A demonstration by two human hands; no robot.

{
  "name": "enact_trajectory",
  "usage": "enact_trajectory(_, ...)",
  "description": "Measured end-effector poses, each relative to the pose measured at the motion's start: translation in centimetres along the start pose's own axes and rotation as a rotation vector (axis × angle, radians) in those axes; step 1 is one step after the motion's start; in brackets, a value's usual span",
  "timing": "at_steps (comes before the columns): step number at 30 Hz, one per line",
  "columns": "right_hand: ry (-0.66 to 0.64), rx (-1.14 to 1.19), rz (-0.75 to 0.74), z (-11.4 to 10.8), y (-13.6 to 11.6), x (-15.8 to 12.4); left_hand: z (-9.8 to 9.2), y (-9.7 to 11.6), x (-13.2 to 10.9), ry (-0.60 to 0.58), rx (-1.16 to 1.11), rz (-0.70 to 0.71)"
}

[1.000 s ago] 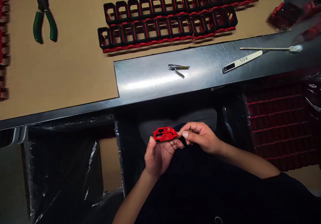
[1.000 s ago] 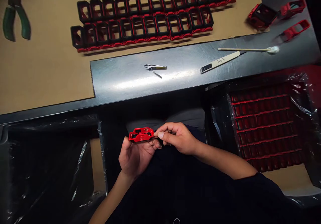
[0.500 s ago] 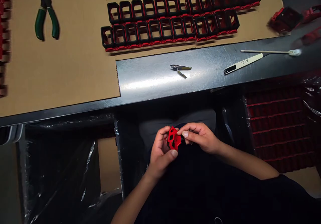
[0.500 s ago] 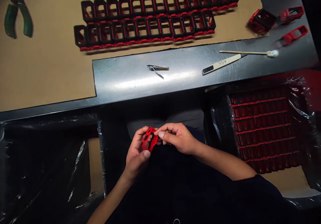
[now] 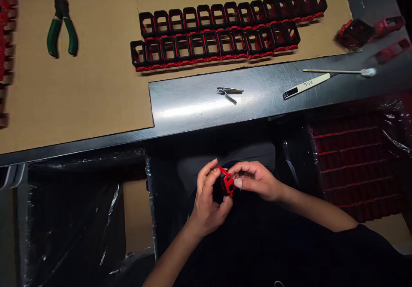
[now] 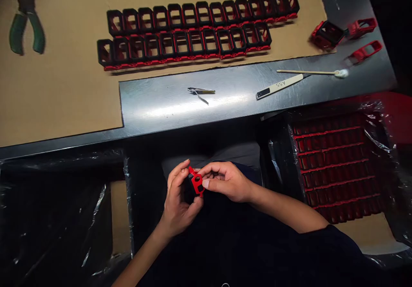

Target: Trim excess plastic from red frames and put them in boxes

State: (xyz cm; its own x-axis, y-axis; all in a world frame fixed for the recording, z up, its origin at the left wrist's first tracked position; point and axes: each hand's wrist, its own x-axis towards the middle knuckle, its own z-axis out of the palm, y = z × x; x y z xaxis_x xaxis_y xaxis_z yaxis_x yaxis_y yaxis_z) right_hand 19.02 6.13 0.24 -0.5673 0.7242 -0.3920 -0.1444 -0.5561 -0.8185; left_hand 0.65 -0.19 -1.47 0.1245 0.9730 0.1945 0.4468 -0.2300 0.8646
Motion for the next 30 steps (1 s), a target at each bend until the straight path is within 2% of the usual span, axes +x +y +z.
enact_trajectory(6, -0.012, 0.016, 0.059, 0.2, 0.4, 0.0, 0.8, -0.6, 0.0, 0.028, -0.036, 0.151)
enact_trajectory(11, -0.02, -0.02, -0.03, 0.0, 0.5, 0.2, 1.2, -1.0, -0.5, 0.062, -0.045, 0.186)
enact_trajectory(14, -0.049, 0.04, -0.04, -0.4, 0.6, 0.3, 1.0, -1.0, -0.8, 0.078, -0.042, 0.217)
enact_trajectory(17, -0.084, 0.136, 0.015, -1.0, 1.1, 0.5, 0.8, -0.9, -0.7, 0.054, -0.056, 0.236)
enact_trajectory(21, -0.189, 0.316, 0.179, -1.6, 2.5, 0.8, 0.5, -0.5, -0.1, 0.035, -0.094, 0.247)
enact_trajectory(25, -0.255, 0.565, 0.293, -1.4, 4.0, 0.9, 0.7, -0.2, 0.6, 0.037, -0.108, 0.193)
enact_trajectory(30, -0.217, 0.683, 0.319, -0.9, 5.0, 1.2, 1.4, 0.3, 1.4, 0.072, -0.203, 0.061)
